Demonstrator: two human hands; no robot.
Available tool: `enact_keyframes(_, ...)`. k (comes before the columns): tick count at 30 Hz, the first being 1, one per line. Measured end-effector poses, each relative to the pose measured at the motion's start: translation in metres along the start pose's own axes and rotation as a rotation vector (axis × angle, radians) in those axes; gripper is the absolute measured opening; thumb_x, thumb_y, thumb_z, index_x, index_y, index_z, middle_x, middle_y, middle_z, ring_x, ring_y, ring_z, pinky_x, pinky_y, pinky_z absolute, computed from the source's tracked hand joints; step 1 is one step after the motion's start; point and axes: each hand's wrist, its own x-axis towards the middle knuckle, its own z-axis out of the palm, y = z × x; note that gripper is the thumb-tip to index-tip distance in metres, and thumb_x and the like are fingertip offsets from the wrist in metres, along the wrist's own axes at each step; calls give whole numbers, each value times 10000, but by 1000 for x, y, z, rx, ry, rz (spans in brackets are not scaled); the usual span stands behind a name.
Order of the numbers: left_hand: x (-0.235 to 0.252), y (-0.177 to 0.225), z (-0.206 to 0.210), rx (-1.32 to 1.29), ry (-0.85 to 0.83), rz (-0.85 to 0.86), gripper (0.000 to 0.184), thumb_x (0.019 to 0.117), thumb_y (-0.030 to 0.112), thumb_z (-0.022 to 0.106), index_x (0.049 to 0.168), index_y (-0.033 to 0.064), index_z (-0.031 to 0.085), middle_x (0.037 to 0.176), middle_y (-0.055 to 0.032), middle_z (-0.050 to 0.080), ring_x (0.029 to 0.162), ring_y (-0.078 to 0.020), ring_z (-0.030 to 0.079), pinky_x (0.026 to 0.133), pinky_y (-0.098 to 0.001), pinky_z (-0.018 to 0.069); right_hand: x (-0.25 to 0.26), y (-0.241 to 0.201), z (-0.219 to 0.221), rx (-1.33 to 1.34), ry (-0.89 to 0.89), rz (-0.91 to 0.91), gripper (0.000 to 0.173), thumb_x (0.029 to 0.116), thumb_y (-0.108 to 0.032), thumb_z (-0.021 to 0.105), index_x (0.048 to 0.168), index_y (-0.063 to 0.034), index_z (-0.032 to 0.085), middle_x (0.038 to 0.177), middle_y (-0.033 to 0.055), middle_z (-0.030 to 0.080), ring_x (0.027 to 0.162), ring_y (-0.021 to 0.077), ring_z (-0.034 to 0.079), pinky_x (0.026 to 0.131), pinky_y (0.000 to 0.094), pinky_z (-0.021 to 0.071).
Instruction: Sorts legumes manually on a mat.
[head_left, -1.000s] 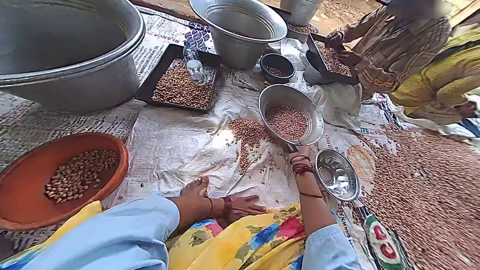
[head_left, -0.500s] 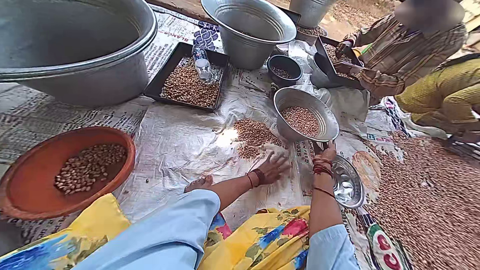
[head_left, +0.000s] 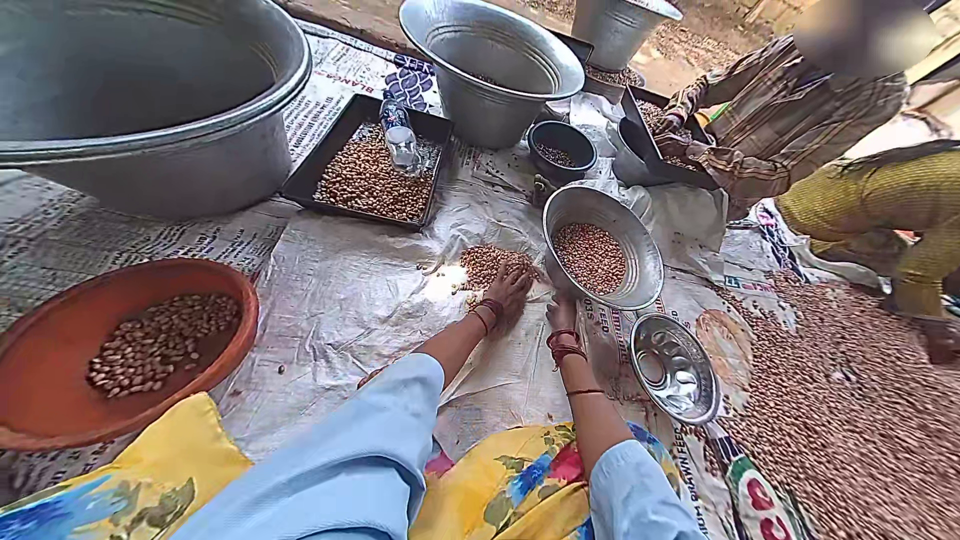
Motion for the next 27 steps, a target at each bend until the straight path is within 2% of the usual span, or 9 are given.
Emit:
enact_keyframes(2, -26, -17, -3, -33, 110, 32, 502, 1091, 154, 385, 1592, 132, 392, 1656, -152, 341, 1557, -376, 244, 1210, -711, 52, 3, 14, 7, -465, -72, -346, 410, 1102, -164, 463, 1435, 67, 517, 1479, 273, 528, 1393, 350, 510, 1180, 425, 373)
enact_keyframes(5, -64, -47, 2, -163, 497, -146, 451, 1057, 228, 477, 1492, 131, 552, 1504, -229, 520, 1461, -400, 422, 1217, -645, 196, 17, 28, 25, -728, -82, -537, 512, 1065, -233, 523, 1499, 35, 474, 1545, 262, 469, 1471, 380, 423, 1245, 452, 287)
enact_keyframes(9, -60, -82, 6, -346, 475, -631, 666, 1079, 351, 437, 1605, -18, 261, 1653, -311, 208, 1557, -423, 198, 1272, -523, 150, 33, 33, 41, -721, -106, -484, 616, 1081, -255, 498, 1559, 92, 323, 1610, 296, 352, 1525, 379, 335, 1273, 429, 225)
enact_keyframes(13, -25, -71, 1, -431, 468, -553, 664, 1080, 356, 436, 1610, -5, 264, 1675, -290, 166, 1581, -389, 134, 1281, -498, 123, 45, 23, 59, -636, -140, -519, 564, 1104, -197, 419, 1553, 123, 300, 1617, 309, 328, 1531, 383, 321, 1277, 415, 214)
enact_keyframes(17, 3, -62, -13, -550, 426, -396, 540, 1087, 308, 467, 1557, 46, 424, 1610, -256, 358, 1523, -394, 303, 1261, -505, 210, 57, 15, 78, -459, -238, -562, 523, 1112, -135, 339, 1577, 95, 271, 1639, 312, 273, 1546, 383, 277, 1280, 422, 185)
enact_keyframes(19, 2, -59, -15, -604, 416, -357, 451, 1090, 285, 473, 1471, 57, 549, 1540, -240, 466, 1468, -405, 389, 1225, -522, 276, 58, 14, 82, -326, -257, -534, 469, 1112, -110, 318, 1536, 79, 385, 1608, 296, 352, 1524, 361, 331, 1268, 410, 217)
enact_keyframes(22, -10, -40, 0, -755, 579, -329, 443, 1070, 241, 444, 1411, 1, 596, 1462, -243, 552, 1424, -384, 460, 1221, -475, 298, 43, 21, 97, -6, -237, -502, 460, 1104, -73, 277, 1492, 141, 403, 1576, 313, 388, 1496, 316, 380, 1249, 355, 256)
enact_keyframes(25, -9, -13, 16, -1321, 945, -428, 399, 1048, 127, 411, 1311, -61, 644, 1352, -237, 630, 1321, -278, 566, 1162, -395, 388, 17, 26, 116, 490, -239, -343, 502, 1131, -190, 202, 1510, 79, 392, 1515, 202, 485, 1369, 155, 496, 1153, 263, 375)
enact_keyframes(27, -12, -5, 9, -1846, 1021, -543, 410, 1119, 155, 334, 1271, -61, 648, 1212, -194, 697, 1127, -203, 670, 1016, -361, 514, 3, 20, 120, 716, -229, -140, 492, 1140, -339, 218, 1382, -52, 535, 1207, 76, 677, 1067, 95, 664, 917, 282, 553)
